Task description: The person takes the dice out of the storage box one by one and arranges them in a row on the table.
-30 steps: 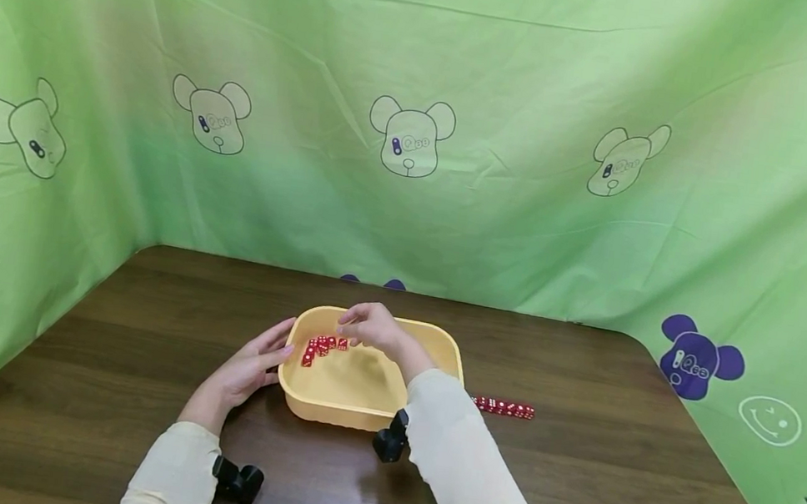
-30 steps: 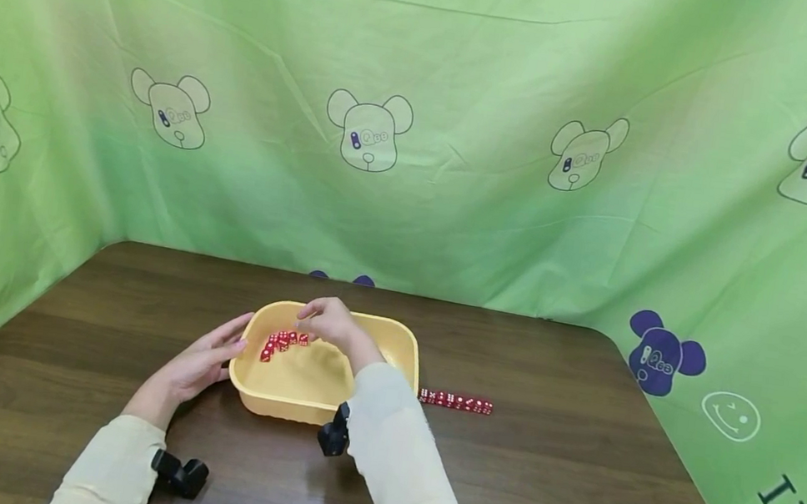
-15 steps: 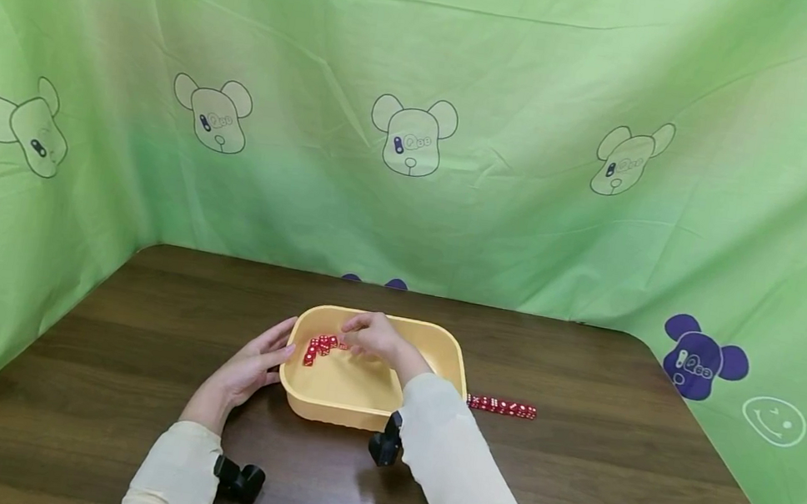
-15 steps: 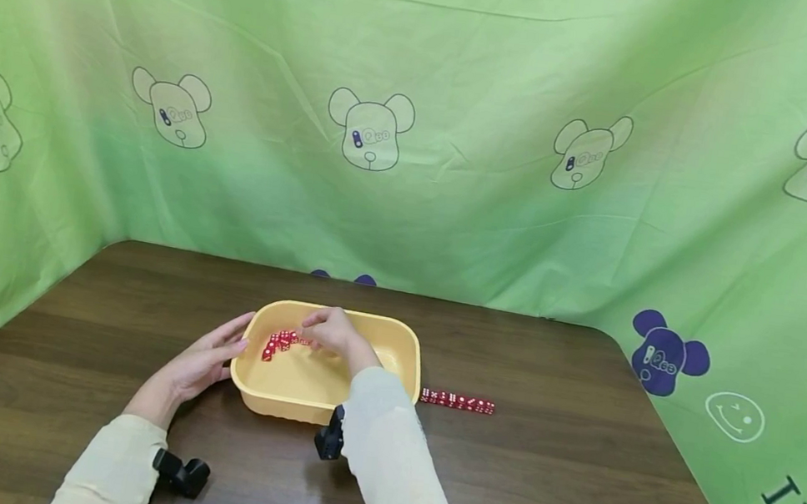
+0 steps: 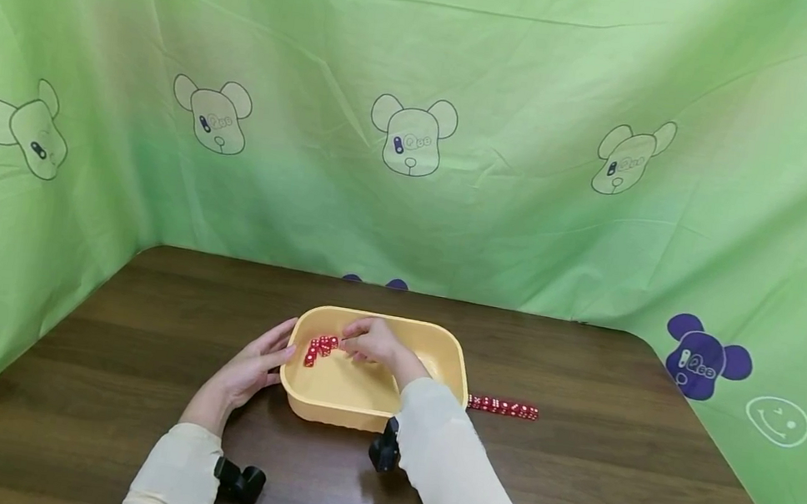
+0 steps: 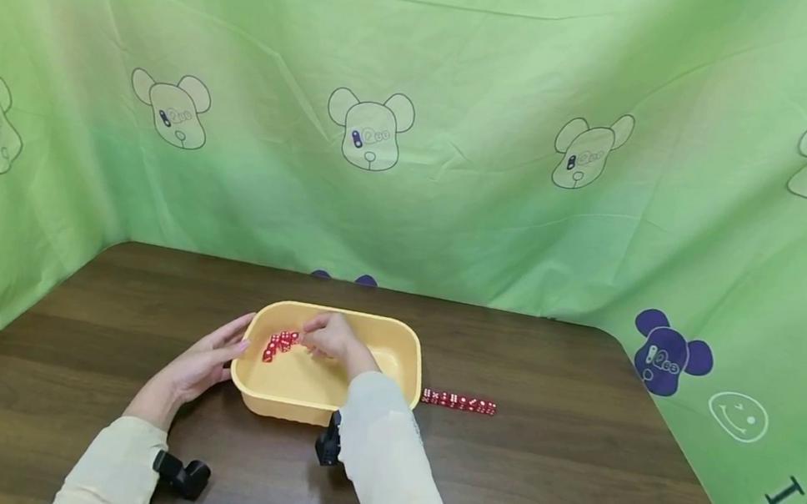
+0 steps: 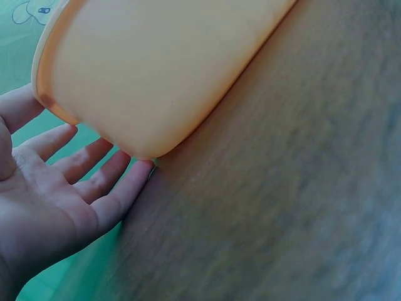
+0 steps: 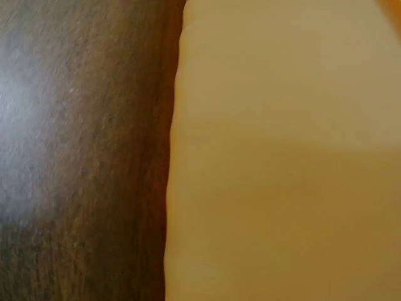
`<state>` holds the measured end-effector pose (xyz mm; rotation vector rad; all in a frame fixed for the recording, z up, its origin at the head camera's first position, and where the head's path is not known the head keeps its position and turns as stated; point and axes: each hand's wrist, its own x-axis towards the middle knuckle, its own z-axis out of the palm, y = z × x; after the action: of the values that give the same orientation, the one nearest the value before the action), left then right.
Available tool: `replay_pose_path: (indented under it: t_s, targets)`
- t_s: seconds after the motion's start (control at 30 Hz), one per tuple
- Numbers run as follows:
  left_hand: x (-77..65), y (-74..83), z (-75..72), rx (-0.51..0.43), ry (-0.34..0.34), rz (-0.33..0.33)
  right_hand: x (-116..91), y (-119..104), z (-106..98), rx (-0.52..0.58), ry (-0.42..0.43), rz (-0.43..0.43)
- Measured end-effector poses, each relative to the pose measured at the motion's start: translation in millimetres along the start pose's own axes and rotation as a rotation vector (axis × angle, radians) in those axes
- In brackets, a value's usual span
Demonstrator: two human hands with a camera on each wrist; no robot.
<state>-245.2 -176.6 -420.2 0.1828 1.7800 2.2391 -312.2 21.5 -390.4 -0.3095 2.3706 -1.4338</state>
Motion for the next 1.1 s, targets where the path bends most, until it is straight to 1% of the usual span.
replay_pose_path:
  t_s: [0.17,0.27,0.43,0.73,1.1]
  targets:
    - [0.6,0.8,0.5,-0.008,-0.003,0.006,2.2,1.5,1.5,0.009,0.027,0.008]
    - [0.2,1.3,0.6,-0.011,-0.003,0.014,2.9,2.2,1.4,-0.029,0.036,0.008]
    - [-0.3,1.3,0.7,-0.014,-0.007,0.022,2.5,3.7,0.5,-0.077,0.024,0.007]
    - [-0.2,-0.3,0.5,-0.015,-0.001,0.014,-0.2,5.8,1.8,-0.169,0.011,-0.04]
    - [-0.5,0.8,0.2,-0.012,0.012,0.007,-1.2,3.9,4.7,-0.231,0.0,-0.049]
